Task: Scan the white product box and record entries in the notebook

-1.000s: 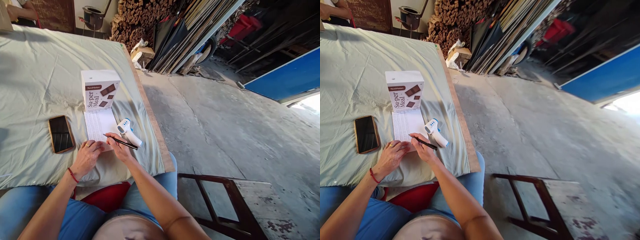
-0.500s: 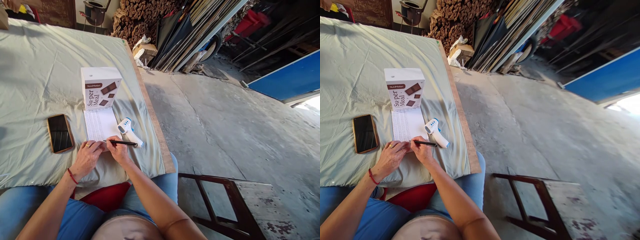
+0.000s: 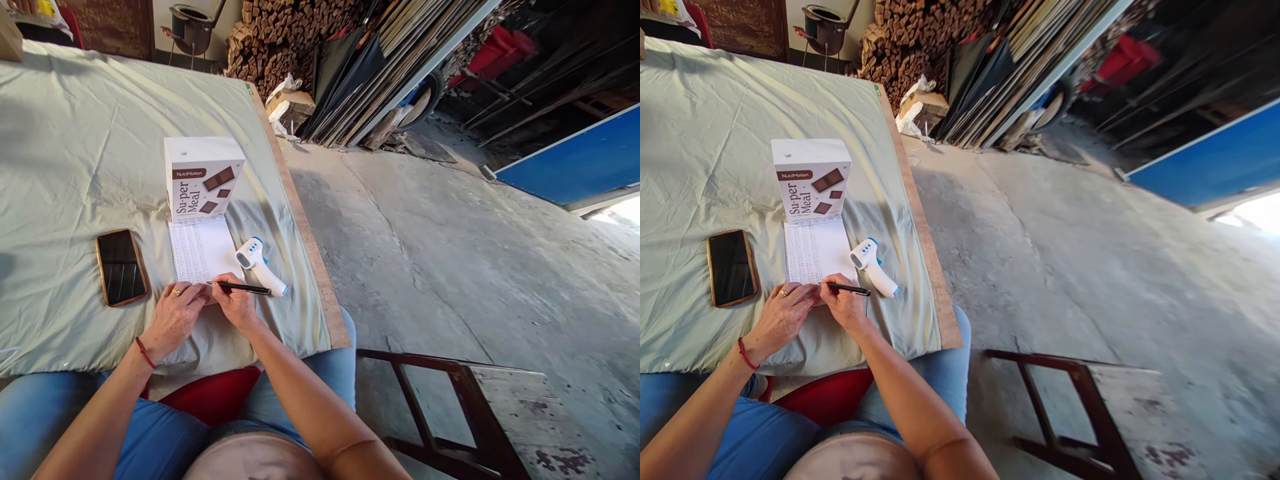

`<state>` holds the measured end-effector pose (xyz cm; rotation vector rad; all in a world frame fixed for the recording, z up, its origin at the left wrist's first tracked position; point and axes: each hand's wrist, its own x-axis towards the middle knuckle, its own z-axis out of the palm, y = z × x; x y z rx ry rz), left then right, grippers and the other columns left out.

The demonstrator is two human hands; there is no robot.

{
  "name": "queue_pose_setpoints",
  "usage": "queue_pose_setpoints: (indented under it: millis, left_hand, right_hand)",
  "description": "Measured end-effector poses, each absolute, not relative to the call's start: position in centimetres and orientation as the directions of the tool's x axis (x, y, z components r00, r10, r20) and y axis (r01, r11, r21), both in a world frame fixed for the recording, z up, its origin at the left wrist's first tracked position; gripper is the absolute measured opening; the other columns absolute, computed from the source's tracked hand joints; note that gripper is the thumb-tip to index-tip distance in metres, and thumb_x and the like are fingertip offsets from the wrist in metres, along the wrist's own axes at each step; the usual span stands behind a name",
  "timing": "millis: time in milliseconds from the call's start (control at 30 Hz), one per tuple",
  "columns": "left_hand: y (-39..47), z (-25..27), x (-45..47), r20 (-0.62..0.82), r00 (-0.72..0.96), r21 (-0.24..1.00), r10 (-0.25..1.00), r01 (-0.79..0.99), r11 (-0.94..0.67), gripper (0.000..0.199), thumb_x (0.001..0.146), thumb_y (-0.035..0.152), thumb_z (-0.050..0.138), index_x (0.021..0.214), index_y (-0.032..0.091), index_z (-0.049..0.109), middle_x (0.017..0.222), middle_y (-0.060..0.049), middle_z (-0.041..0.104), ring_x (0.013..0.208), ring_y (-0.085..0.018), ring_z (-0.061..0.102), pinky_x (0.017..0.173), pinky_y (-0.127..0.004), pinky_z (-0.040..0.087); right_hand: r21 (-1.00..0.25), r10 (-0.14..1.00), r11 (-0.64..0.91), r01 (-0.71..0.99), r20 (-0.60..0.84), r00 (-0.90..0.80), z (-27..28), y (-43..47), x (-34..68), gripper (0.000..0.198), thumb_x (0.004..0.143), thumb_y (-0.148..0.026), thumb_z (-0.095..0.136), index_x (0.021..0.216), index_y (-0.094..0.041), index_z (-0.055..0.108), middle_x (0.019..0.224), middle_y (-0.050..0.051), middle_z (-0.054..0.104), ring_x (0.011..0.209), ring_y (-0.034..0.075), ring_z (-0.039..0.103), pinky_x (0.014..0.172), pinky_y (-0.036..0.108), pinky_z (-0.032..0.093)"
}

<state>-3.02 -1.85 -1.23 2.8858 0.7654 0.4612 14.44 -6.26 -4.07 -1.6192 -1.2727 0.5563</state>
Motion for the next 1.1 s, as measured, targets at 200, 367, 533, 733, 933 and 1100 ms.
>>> queue_pose_setpoints:
  millis: [200,367,533,733,933,1100]
  left_hand:
    - [-1.83,-1.26,-3.06,0.258,0.826,0.197,0.501,0.462,-0.864,0.030,0.096,0.008,0.048,0.108,0.023,0.071,0.123,-0.006,0.069,0.107,-0.024,0.060,0.089,-0.041,0.045]
    - [-1.83,-1.51,-3.07,0.269,0.827,0.173,0.494,0.463,-0.869,0.028,0.097,0.009,0.047,0.107,0.022,0.070,0.123,-0.005,0.069,0.106,-0.024,0.059,0.089,-0.040,0.044]
    - [-1.79,-1.56,-3.12,0.274,0.830,0.168,0.486,0.456,-0.874,0.027,0.097,0.008,0.049,0.108,0.022,0.069,0.122,-0.004,0.069,0.106,-0.023,0.059,0.088,-0.039,0.043]
    - [-1.80,-1.37,-3.12,0.302,0.823,0.152,0.480,0.456,-0.877,0.025,0.096,0.008,0.050,0.106,0.021,0.069,0.121,-0.003,0.070,0.104,-0.023,0.059,0.086,-0.039,0.044]
    - [-1.77,-1.51,-3.09,0.305,0.823,0.157,0.479,0.453,-0.878,0.025,0.096,0.008,0.051,0.106,0.021,0.069,0.121,-0.003,0.070,0.105,-0.022,0.059,0.087,-0.038,0.043]
    - [-1.78,-1.60,-3.13,0.305,0.823,0.159,0.480,0.453,-0.877,0.024,0.095,0.007,0.051,0.105,0.021,0.069,0.120,-0.003,0.070,0.105,-0.022,0.059,0.087,-0.039,0.043]
  right_hand:
    - [-0.889,0.909,0.004,0.458,0.194,0.369,-4.19,-6.28,14.40,0.016,0.085,-0.035,0.053,0.078,-0.025,0.063,0.073,0.003,0.066,0.069,0.019,0.060,0.072,0.033,0.052]
    - [-0.881,0.905,0.011,0.473,0.211,0.371,-4.24,-6.33,14.45,0.017,0.087,-0.034,0.053,0.079,-0.024,0.063,0.075,0.004,0.067,0.070,0.018,0.061,0.073,0.033,0.053]
    - [-0.852,0.883,0.077,0.518,0.300,0.361,-4.49,-6.24,14.51,0.018,0.088,-0.032,0.051,0.078,-0.023,0.063,0.073,0.003,0.066,0.068,0.018,0.061,0.070,0.031,0.053]
    - [-0.824,0.868,0.113,0.555,0.353,0.348,-4.89,-6.14,14.56,0.017,0.089,-0.031,0.052,0.078,-0.023,0.062,0.070,0.001,0.066,0.064,0.016,0.060,0.065,0.028,0.052]
    - [-0.832,0.870,0.110,0.544,0.345,0.352,-4.95,-6.19,14.57,0.016,0.088,-0.030,0.051,0.078,-0.023,0.061,0.069,0.000,0.064,0.063,0.015,0.060,0.064,0.028,0.052]
    - [-0.837,0.864,0.131,0.531,0.360,0.353,-4.68,-6.24,14.55,0.016,0.088,-0.029,0.051,0.077,-0.022,0.060,0.069,0.000,0.063,0.063,0.015,0.059,0.065,0.027,0.051]
